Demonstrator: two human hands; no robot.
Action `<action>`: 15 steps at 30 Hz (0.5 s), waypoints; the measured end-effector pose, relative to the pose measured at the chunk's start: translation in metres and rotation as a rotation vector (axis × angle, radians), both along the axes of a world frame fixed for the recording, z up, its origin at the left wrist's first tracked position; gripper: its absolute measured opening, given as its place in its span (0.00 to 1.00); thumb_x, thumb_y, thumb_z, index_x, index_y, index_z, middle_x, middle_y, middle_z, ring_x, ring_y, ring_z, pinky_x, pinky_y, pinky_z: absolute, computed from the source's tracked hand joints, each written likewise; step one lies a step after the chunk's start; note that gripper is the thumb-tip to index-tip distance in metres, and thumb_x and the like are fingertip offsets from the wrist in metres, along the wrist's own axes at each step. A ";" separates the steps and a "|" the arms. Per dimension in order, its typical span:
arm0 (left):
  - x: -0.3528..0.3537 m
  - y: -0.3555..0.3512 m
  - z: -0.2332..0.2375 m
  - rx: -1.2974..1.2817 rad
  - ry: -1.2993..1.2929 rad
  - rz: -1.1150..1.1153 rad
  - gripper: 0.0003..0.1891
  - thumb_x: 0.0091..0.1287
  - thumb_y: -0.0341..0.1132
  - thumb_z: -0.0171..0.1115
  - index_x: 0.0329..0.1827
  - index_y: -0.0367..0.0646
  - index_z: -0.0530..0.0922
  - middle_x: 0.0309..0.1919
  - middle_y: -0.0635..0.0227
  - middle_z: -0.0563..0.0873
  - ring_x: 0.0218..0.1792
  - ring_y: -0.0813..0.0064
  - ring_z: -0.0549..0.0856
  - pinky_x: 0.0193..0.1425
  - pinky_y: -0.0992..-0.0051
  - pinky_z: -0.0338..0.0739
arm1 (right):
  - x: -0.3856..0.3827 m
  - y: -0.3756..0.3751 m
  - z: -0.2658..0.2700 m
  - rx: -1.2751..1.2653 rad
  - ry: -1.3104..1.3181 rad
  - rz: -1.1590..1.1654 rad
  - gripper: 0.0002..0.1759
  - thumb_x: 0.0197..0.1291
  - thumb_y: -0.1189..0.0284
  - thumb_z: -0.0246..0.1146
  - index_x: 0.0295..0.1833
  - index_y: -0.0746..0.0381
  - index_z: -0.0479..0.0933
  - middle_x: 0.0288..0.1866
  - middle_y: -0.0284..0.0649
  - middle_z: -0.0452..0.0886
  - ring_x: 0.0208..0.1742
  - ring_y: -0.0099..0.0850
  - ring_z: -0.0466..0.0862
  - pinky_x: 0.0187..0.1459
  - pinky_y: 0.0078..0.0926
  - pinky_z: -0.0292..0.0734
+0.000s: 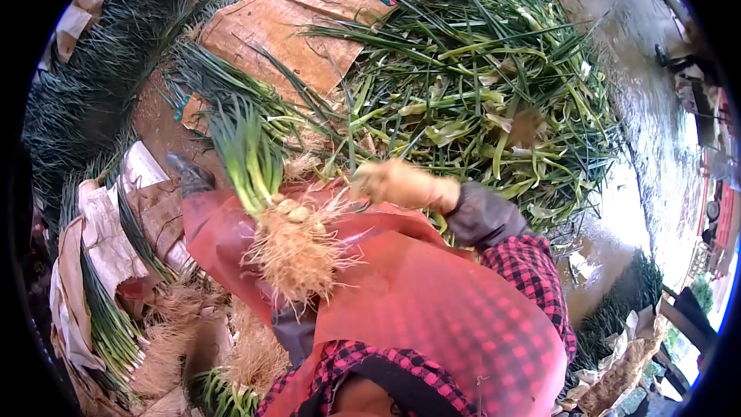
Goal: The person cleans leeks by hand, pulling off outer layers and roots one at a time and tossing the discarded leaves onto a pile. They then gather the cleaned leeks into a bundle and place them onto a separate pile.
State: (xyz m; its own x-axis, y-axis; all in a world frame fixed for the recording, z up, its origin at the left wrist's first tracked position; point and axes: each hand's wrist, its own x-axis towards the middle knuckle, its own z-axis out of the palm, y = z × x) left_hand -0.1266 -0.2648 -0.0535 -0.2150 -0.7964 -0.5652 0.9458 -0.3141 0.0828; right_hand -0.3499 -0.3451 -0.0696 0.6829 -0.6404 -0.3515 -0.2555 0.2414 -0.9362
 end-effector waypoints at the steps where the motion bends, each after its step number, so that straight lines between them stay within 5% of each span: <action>1: 0.000 0.002 0.001 -0.003 0.002 0.001 0.22 0.61 0.35 0.54 0.56 0.33 0.69 0.44 0.57 0.79 0.43 0.64 0.81 0.52 0.64 0.77 | -0.042 -0.017 -0.034 0.255 -0.244 -0.217 0.13 0.60 0.75 0.56 0.51 0.59 0.73 0.45 0.34 0.80 0.37 0.23 0.80 0.39 0.19 0.76; 2: 0.003 0.002 0.002 -0.007 0.004 0.001 0.22 0.61 0.35 0.54 0.56 0.33 0.69 0.44 0.57 0.79 0.43 0.64 0.81 0.52 0.64 0.77 | -0.070 -0.036 -0.026 -0.133 0.236 -0.258 0.16 0.59 0.73 0.58 0.54 0.61 0.72 0.49 0.40 0.79 0.44 0.29 0.80 0.46 0.24 0.76; 3: 0.004 0.003 0.002 -0.008 0.008 0.008 0.22 0.61 0.35 0.54 0.56 0.33 0.69 0.44 0.57 0.79 0.43 0.64 0.81 0.52 0.64 0.77 | -0.104 -0.045 -0.048 -1.019 0.674 -0.153 0.21 0.60 0.70 0.58 0.58 0.64 0.70 0.52 0.47 0.78 0.54 0.38 0.78 0.56 0.30 0.72; 4: 0.004 0.004 0.003 -0.011 0.007 0.012 0.22 0.61 0.35 0.54 0.56 0.33 0.69 0.44 0.57 0.79 0.43 0.64 0.81 0.52 0.64 0.77 | -0.123 -0.048 -0.064 -1.043 1.156 -0.191 0.27 0.58 0.66 0.61 0.62 0.64 0.67 0.55 0.51 0.75 0.61 0.43 0.72 0.63 0.33 0.65; 6: 0.004 0.005 0.004 -0.010 0.012 0.021 0.22 0.61 0.35 0.54 0.57 0.33 0.68 0.45 0.57 0.79 0.44 0.64 0.81 0.52 0.64 0.77 | -0.148 -0.081 -0.065 -0.493 0.766 -0.375 0.27 0.54 0.65 0.63 0.59 0.65 0.71 0.51 0.56 0.77 0.55 0.43 0.78 0.57 0.34 0.71; 8: -0.001 0.002 0.002 -0.019 0.020 0.019 0.22 0.61 0.35 0.54 0.57 0.33 0.68 0.45 0.57 0.79 0.44 0.64 0.81 0.52 0.64 0.77 | -0.166 -0.122 -0.098 -0.523 0.844 -0.391 0.16 0.55 0.70 0.59 0.48 0.65 0.78 0.43 0.53 0.81 0.47 0.43 0.82 0.48 0.36 0.77; 10: 0.001 0.009 0.007 -0.011 0.021 0.024 0.22 0.61 0.35 0.54 0.57 0.33 0.68 0.45 0.57 0.79 0.44 0.64 0.81 0.53 0.64 0.77 | -0.188 -0.153 -0.144 -0.518 1.548 -0.323 0.10 0.54 0.73 0.57 0.38 0.62 0.83 0.38 0.46 0.84 0.43 0.41 0.84 0.42 0.39 0.79; 11: 0.000 0.008 0.005 -0.007 0.020 0.024 0.22 0.61 0.35 0.54 0.57 0.33 0.68 0.45 0.57 0.79 0.44 0.63 0.81 0.53 0.64 0.77 | -0.202 -0.159 -0.165 -0.494 1.670 -0.199 0.11 0.54 0.73 0.55 0.35 0.60 0.84 0.38 0.46 0.84 0.41 0.40 0.84 0.39 0.41 0.79; 15: -0.001 0.012 0.003 0.023 0.021 0.018 0.22 0.61 0.35 0.54 0.57 0.32 0.68 0.45 0.57 0.79 0.44 0.63 0.81 0.53 0.63 0.77 | -0.194 -0.181 -0.143 -0.664 1.423 -0.158 0.11 0.54 0.71 0.56 0.39 0.60 0.82 0.39 0.49 0.82 0.41 0.46 0.82 0.43 0.39 0.77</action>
State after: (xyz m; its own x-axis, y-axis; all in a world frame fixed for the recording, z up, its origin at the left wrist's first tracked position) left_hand -0.1276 -0.2532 -0.0501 -0.2128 -0.7870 -0.5791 0.9527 -0.2988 0.0560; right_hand -0.5442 -0.5257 -0.2123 -0.0348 -0.9651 -0.2596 -0.9955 0.0107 0.0938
